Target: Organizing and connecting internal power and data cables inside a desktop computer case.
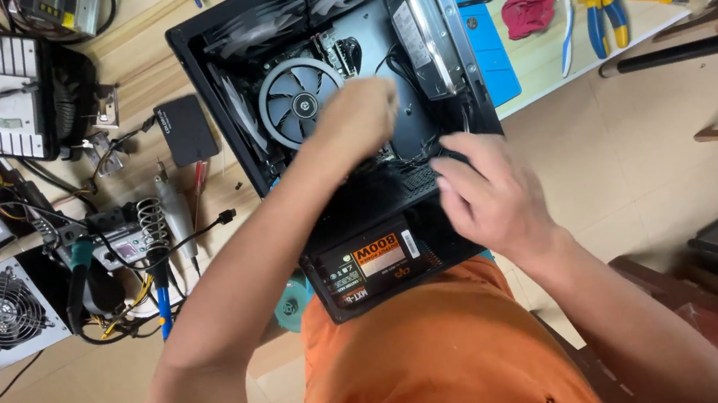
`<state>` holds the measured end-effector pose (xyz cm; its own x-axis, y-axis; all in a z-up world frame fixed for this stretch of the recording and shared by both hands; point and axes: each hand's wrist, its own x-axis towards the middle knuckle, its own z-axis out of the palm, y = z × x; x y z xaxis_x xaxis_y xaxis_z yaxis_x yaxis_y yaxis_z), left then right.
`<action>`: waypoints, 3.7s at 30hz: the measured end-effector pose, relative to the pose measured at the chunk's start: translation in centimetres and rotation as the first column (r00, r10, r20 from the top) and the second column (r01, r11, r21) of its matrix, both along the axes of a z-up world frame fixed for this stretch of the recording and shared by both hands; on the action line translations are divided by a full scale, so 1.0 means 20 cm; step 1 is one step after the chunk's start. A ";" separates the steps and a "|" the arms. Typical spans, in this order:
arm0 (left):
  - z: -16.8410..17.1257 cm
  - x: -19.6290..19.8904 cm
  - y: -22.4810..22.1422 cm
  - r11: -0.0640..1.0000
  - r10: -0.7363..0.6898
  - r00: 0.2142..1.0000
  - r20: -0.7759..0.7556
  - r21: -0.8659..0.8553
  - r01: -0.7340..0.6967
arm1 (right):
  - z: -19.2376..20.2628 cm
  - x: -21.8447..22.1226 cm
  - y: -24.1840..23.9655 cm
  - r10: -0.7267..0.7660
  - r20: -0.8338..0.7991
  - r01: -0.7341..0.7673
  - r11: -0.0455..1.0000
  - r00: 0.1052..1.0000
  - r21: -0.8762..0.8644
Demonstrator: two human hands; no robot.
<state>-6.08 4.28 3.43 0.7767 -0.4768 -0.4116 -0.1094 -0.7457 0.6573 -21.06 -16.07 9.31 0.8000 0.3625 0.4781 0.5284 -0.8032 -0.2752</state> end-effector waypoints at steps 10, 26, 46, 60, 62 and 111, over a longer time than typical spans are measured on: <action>-0.54 0.29 -0.30 0.979 0.007 0.999 -0.034 0.206 0.001 | -0.30 0.47 0.31 -0.549 -0.810 -0.251 0.770 0.207 -0.586; -0.43 0.36 -0.28 0.973 0.187 0.979 -0.079 0.156 -0.173 | -0.36 0.50 0.38 -0.678 -0.712 -0.396 0.613 0.182 -0.684; -0.52 0.56 -0.35 0.969 0.093 0.850 -0.518 0.242 0.041 | -0.22 0.54 0.46 -0.686 -0.715 -0.557 0.545 0.133 -0.626; -0.51 0.44 -0.32 0.931 -0.145 0.930 -0.339 0.272 0.245 | -0.11 0.56 0.47 -0.670 -0.733 -0.531 0.581 0.117 -0.617; -0.37 0.41 -0.24 0.967 -0.128 0.930 -0.344 0.165 0.195 | -0.10 0.56 0.46 -0.671 -0.732 -0.520 0.587 0.116 -0.621; -0.39 0.46 -0.41 0.914 0.244 0.913 -0.327 0.392 -0.104 | -0.32 0.53 0.40 -0.635 -0.760 -0.426 0.653 0.142 -0.626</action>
<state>3.21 -3.82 -4.30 0.5964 -0.1131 -0.7947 0.2365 -0.9213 0.3086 -10.39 -8.10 2.83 0.3866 -0.0734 -0.9193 0.1717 -0.9737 0.1500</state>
